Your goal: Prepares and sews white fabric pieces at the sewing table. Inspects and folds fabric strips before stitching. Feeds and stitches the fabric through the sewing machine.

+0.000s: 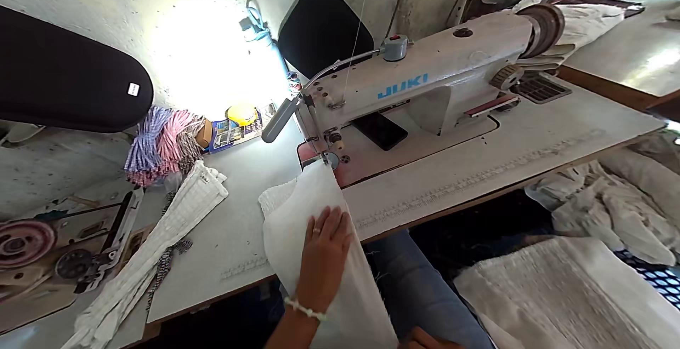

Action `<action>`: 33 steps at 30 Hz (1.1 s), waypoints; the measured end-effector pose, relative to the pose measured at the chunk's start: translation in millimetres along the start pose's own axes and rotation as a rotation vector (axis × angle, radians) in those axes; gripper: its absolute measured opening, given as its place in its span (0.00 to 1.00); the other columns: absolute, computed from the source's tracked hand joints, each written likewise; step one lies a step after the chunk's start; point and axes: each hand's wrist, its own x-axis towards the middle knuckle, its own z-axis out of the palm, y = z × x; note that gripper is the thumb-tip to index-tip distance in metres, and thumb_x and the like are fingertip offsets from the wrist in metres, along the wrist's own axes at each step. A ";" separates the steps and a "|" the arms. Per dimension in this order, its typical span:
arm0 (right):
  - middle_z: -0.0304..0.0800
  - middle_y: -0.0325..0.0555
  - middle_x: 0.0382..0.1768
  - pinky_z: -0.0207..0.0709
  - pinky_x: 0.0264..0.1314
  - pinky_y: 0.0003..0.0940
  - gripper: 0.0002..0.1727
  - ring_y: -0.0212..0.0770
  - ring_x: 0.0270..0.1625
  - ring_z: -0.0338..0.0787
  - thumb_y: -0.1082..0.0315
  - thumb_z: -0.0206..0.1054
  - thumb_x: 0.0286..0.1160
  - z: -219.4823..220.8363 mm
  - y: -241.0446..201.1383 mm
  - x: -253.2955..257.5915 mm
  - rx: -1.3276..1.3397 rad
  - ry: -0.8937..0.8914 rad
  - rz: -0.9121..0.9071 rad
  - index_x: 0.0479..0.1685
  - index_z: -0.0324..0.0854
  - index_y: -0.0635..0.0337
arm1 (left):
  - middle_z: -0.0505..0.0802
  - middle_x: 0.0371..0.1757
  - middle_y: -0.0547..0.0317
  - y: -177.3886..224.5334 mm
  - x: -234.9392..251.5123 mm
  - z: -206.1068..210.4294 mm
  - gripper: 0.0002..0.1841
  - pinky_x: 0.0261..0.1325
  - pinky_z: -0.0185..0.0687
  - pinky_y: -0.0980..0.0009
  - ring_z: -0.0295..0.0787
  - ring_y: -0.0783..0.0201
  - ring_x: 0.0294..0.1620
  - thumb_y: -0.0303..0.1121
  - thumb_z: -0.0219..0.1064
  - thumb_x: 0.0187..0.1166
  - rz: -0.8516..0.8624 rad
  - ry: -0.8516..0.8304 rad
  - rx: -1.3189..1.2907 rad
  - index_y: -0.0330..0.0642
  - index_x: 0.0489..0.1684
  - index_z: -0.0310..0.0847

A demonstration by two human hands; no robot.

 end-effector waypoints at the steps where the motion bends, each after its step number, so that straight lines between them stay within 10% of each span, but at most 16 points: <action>1: 0.90 0.59 0.44 0.86 0.38 0.38 0.08 0.54 0.44 0.92 0.77 0.62 0.79 -0.5 1.4 -0.6 -0.007 -0.006 0.011 0.42 0.88 0.65 | 0.86 0.76 0.46 -0.8 -6.1 3.9 0.21 0.79 0.65 0.31 0.78 0.38 0.80 0.38 0.61 0.85 -0.015 0.014 -0.024 0.40 0.70 0.86; 21: 0.89 0.46 0.43 0.81 0.39 0.25 0.07 0.41 0.43 0.87 0.73 0.62 0.80 12.4 50.8 55.0 -0.256 0.161 0.065 0.43 0.86 0.53 | 0.82 0.79 0.40 -83.5 70.1 3.4 0.26 0.83 0.56 0.30 0.71 0.34 0.84 0.51 0.66 0.80 0.151 -0.071 -0.207 0.45 0.71 0.87; 28: 0.87 0.44 0.43 0.79 0.36 0.25 0.07 0.40 0.40 0.85 0.72 0.62 0.81 -0.4 53.1 72.9 -0.316 0.159 0.019 0.41 0.85 0.51 | 0.96 0.50 0.44 -19.4 34.5 2.4 0.09 0.55 0.89 0.49 0.94 0.43 0.56 0.27 0.68 0.75 0.096 0.096 0.096 0.33 0.41 0.93; 33: 0.86 0.44 0.39 0.76 0.31 0.25 0.08 0.40 0.36 0.83 0.73 0.60 0.82 0.2 56.1 71.0 -0.347 0.160 0.007 0.39 0.84 0.53 | 0.88 0.75 0.51 -4.7 -20.7 9.9 0.24 0.82 0.64 0.37 0.78 0.45 0.81 0.48 0.55 0.87 -0.018 0.111 -0.017 0.44 0.68 0.88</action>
